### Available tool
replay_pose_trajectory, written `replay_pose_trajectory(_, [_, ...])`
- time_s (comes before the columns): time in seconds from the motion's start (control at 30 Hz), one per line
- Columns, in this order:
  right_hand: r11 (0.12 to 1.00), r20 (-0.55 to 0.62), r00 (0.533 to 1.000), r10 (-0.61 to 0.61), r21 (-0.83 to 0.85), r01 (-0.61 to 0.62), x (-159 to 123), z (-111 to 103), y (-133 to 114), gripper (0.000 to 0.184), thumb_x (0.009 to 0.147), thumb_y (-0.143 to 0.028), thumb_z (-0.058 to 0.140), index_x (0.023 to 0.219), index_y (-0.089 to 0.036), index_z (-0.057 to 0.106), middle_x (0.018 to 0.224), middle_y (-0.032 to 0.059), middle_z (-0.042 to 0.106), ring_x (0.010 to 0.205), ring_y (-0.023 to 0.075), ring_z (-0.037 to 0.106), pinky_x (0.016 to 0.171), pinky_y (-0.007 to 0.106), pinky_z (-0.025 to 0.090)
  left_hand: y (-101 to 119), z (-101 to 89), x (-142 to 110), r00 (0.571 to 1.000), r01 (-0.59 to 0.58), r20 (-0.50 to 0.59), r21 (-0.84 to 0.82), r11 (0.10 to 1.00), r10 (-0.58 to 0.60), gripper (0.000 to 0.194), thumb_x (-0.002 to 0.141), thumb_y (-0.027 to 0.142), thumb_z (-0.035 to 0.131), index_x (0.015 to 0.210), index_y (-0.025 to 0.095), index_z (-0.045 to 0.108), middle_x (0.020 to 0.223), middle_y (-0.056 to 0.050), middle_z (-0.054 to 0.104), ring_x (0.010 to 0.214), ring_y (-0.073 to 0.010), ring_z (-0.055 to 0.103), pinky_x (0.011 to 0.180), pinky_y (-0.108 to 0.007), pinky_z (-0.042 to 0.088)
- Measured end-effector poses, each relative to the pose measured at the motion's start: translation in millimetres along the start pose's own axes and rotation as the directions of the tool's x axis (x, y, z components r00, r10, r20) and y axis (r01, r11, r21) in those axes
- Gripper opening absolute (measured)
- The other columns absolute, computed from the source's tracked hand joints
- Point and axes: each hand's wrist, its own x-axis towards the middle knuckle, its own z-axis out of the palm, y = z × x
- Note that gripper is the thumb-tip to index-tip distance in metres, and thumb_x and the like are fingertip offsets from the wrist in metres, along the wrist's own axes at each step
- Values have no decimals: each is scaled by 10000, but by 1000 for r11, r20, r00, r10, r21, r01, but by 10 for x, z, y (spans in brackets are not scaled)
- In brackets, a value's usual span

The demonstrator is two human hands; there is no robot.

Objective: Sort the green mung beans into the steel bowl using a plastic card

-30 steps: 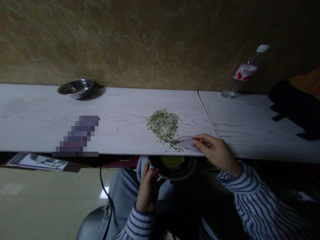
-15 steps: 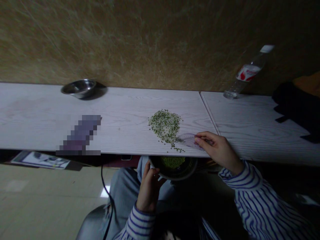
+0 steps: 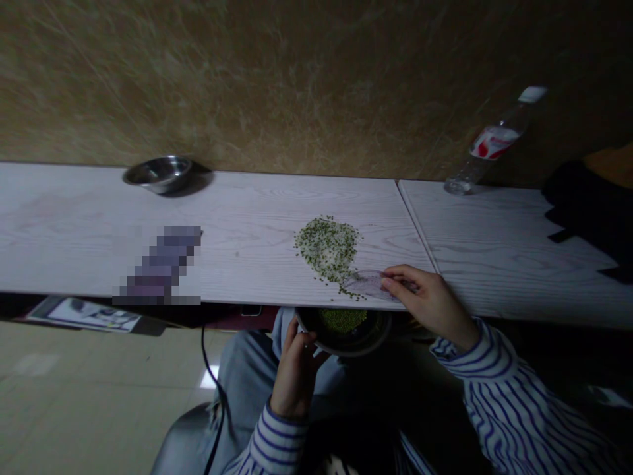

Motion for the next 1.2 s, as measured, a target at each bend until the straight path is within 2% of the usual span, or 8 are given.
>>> replay_pose_trajectory(0.4, [1000,15,1000,-9,1,9,46,41,-1,191,878,-355,632,944,-213,742,832,49,782,754,207,730,645,292,566,-12,-25,19,1000,-6,-7,-4,1000,6,445,656,240,719,1096,269,661,1078,-37,702,930,-216,640,752,-337,511])
replay_pose_trajectory(0.67, [999,20,999,-46,-2,46,77,68,-125,169,868,-323,621,912,-219,747,810,45,783,734,204,727,634,282,562,1,-30,4,1000,-1,-4,0,1000,1,449,668,252,718,1111,286,653,1127,-32,702,939,-218,640,760,-340,502])
replay_pose_trajectory(0.9, [999,20,999,-32,-18,32,154,74,-95,198,875,-335,615,941,-201,746,806,47,782,704,200,720,627,289,547,6,-36,2,1000,-7,3,7,1000,7,417,694,250,698,1107,275,646,1119,-31,696,914,-210,637,747,-338,506])
replay_pose_trajectory(1.2, [998,66,996,-52,-42,55,32,92,-138,188,896,-326,612,967,-221,751,868,46,785,777,208,722,679,296,561,4,-39,3,1000,0,-10,-21,1000,-1,441,677,221,710,1107,277,630,1122,-28,691,918,-201,634,735,-323,511])
